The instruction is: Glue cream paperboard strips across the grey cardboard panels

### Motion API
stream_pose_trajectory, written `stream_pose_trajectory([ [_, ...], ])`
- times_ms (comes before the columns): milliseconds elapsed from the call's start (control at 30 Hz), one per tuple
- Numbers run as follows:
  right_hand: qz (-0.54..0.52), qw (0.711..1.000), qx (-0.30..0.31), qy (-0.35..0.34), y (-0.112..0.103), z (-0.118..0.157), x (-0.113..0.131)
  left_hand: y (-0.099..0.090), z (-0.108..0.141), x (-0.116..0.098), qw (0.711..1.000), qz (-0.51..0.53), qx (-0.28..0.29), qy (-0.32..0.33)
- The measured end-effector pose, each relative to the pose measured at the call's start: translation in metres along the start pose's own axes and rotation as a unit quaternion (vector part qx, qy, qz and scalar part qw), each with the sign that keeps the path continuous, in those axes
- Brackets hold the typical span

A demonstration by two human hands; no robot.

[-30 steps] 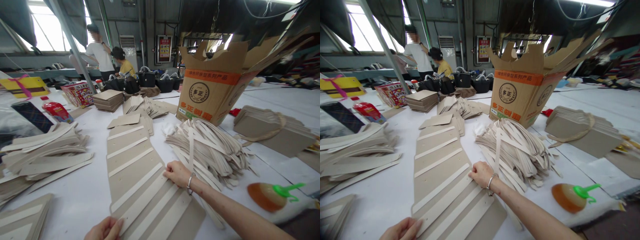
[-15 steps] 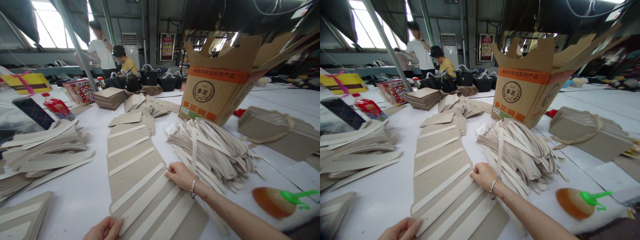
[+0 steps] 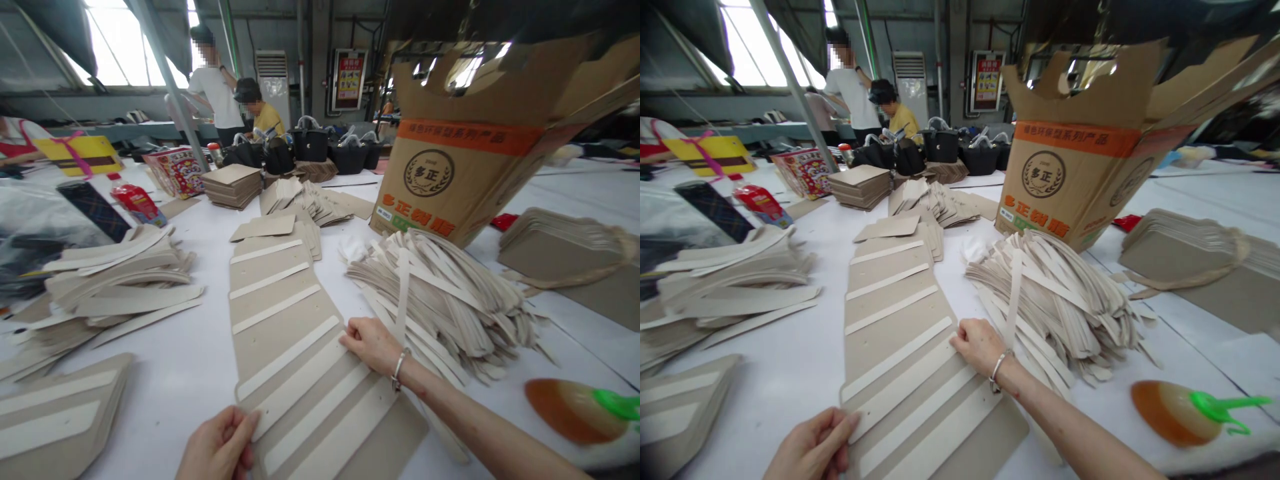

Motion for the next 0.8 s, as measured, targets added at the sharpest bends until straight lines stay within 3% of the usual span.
stream_pose_trajectory([
  [300, 0.033, 0.999, 0.022, -0.015, 0.0036, -0.0034, 0.0002, -0.0053, 0.0046, -0.0047, 0.999, 0.027, -0.033, -0.007],
  [800, 0.044, 0.999, 0.031, -0.006, 0.0042, -0.0034, 0.0028, -0.0042, 0.0047, -0.0054, 0.999, 0.037, -0.029, 0.005],
])
Point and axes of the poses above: each hand's wrist, its own z-axis away from the middle knuckle, its own y-axis out of the palm, x = y × z, the point moved 6 cm from there along -z, towards the middle knuckle, and after that the axes turned 12 degrees about -z, right-handed, at the moved point
